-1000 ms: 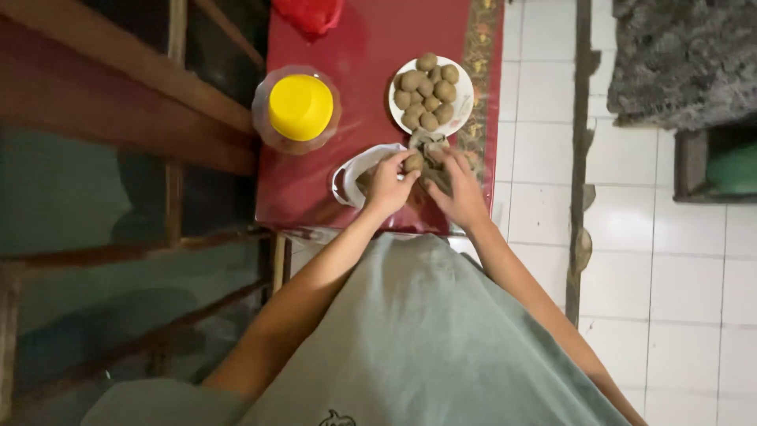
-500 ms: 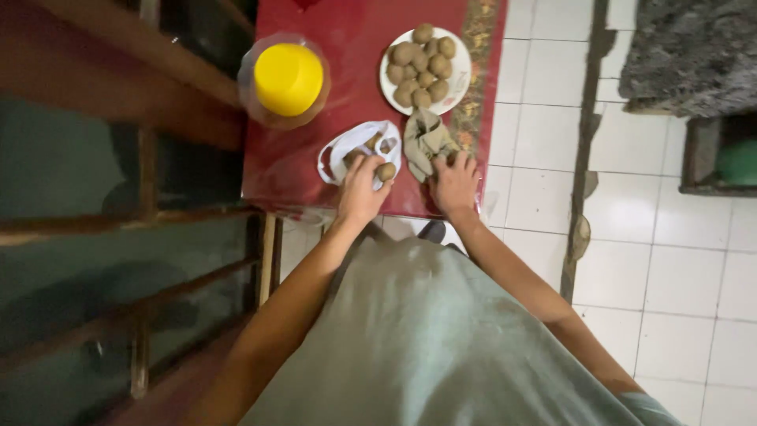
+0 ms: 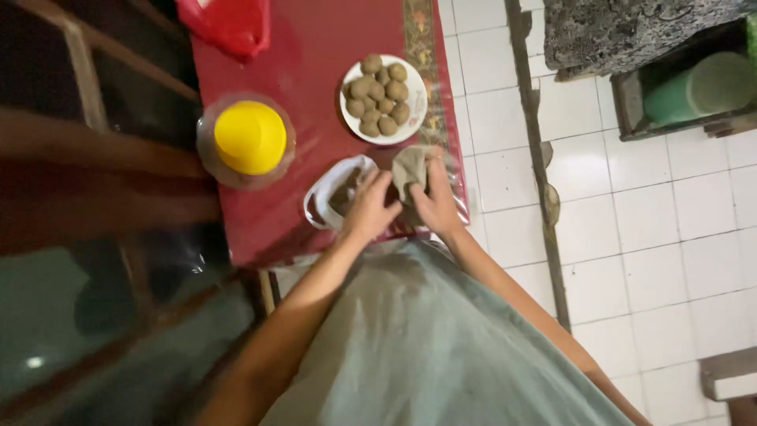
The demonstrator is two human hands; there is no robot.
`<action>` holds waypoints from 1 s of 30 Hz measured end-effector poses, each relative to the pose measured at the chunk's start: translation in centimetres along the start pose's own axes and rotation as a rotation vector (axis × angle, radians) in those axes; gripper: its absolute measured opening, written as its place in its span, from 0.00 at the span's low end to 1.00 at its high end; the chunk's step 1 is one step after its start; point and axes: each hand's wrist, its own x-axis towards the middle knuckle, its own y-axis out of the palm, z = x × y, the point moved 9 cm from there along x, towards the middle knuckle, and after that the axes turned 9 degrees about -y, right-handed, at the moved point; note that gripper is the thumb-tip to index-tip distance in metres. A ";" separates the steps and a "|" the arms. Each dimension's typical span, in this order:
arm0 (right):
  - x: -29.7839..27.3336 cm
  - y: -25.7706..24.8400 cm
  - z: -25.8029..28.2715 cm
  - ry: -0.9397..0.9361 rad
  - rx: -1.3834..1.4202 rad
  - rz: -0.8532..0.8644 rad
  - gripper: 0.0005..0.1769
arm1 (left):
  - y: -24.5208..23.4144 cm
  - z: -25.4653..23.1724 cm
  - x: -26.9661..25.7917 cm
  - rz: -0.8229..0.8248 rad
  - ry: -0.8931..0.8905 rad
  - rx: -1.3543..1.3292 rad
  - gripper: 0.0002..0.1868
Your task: The person wipes small brown fruits with a cloth, transferring them from a white plastic bag to a white plate on a red table. The person handles the fruits one at a time, rubbing each with the cloth before placing it on the plate.
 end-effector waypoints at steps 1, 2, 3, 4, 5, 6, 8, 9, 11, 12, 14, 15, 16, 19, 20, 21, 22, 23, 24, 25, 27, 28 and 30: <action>0.8 0.6 -0.5 0.134 0.035 -0.006 0.35 | -0.4 -0.9 0.2 0.005 0.047 -0.023 0.27; 0.9 1.4 -0.9 0.272 0.080 0.005 0.37 | -1.0 -1.5 0.0 0.007 0.077 -0.048 0.30; 0.8 2.4 -1.4 0.409 0.126 0.018 0.38 | -1.6 -1.5 0.4 0.010 0.074 -0.077 0.28; 1.6 3.1 -0.5 0.350 0.163 0.009 0.38 | -2.4 -1.1 0.7 0.006 0.064 -0.104 0.27; 2.4 3.7 0.3 0.291 0.200 0.001 0.39 | -3.1 -0.6 0.9 0.002 0.055 -0.131 0.25; 3.2 4.2 1.0 0.229 0.237 -0.003 0.40 | -4.1 -0.2 0.8 -0.038 0.048 -0.158 0.26; 4.6 4.8 2.5 0.091 0.187 -0.023 0.40 | -5.8 0.6 0.4 -0.116 0.042 -0.213 0.26; 5.1 5.1 3.4 0.020 0.164 -0.034 0.40 | -6.1 1.3 0.3 -0.124 0.015 -0.223 0.26; 5.3 6.6 2.4 0.194 0.140 0.036 0.28 | -6.3 2.9 0.4 -0.141 -0.031 -0.246 0.26; 4.9 7.1 2.2 0.285 0.131 0.088 0.24 | -6.5 3.5 0.5 -0.166 -0.044 -0.238 0.22; 5.6 6.9 1.9 0.382 0.061 0.039 0.21 | -7.4 5.2 2.0 -0.220 -0.061 -0.214 0.15; 6.2 7.2 1.7 0.424 0.029 0.012 0.21 | -7.5 6.5 2.0 -0.202 -0.125 -0.234 0.12; 7.5 7.0 2.9 0.281 -0.026 -0.017 0.21 | -7.2 7.3 2.4 -0.182 -0.183 -0.262 0.10; 8.2 7.1 5.3 0.061 -0.116 -0.050 0.23 | -6.6 8.7 2.9 -0.182 -0.185 -0.381 0.10; 8.4 7.0 5.0 0.108 -0.100 -0.046 0.23 | -6.7 8.7 3.1 -0.191 -0.148 -0.423 0.11; 8.7 7.0 4.8 0.156 -0.084 -0.042 0.23 | -6.5 8.8 3.1 -0.196 -0.162 -0.461 0.13; 8.9 7.1 4.3 0.231 -0.105 0.005 0.23 | -6.2 8.7 3.0 -0.199 -0.174 -0.496 0.16; 9.1 7.0 3.7 0.306 -0.127 0.053 0.23 | -6.1 8.7 3.0 -0.201 -0.186 -0.531 0.19; 8.5 7.0 3.3 0.388 -0.150 0.109 0.23 | -5.6 8.7 2.9 -0.161 -0.207 -0.545 0.20; 8.2 6.8 3.7 0.367 -0.126 0.090 0.22 | -5.2 8.8 3.0 -0.122 -0.228 -0.558 0.20; 8.5 6.3 3.7 0.306 -0.085 0.049 0.21 | -4.6 8.8 4.5 -0.084 -0.225 -0.600 0.21; 8.6 5.8 3.6 0.255 -0.070 0.030 0.19 | -4.5 8.7 4.9 -0.083 -0.218 -0.623 0.21; 9.2 4.6 3.4 0.152 -0.034 -0.012 0.15 | -4.1 8.8 4.9 -0.024 -0.246 -0.771 0.21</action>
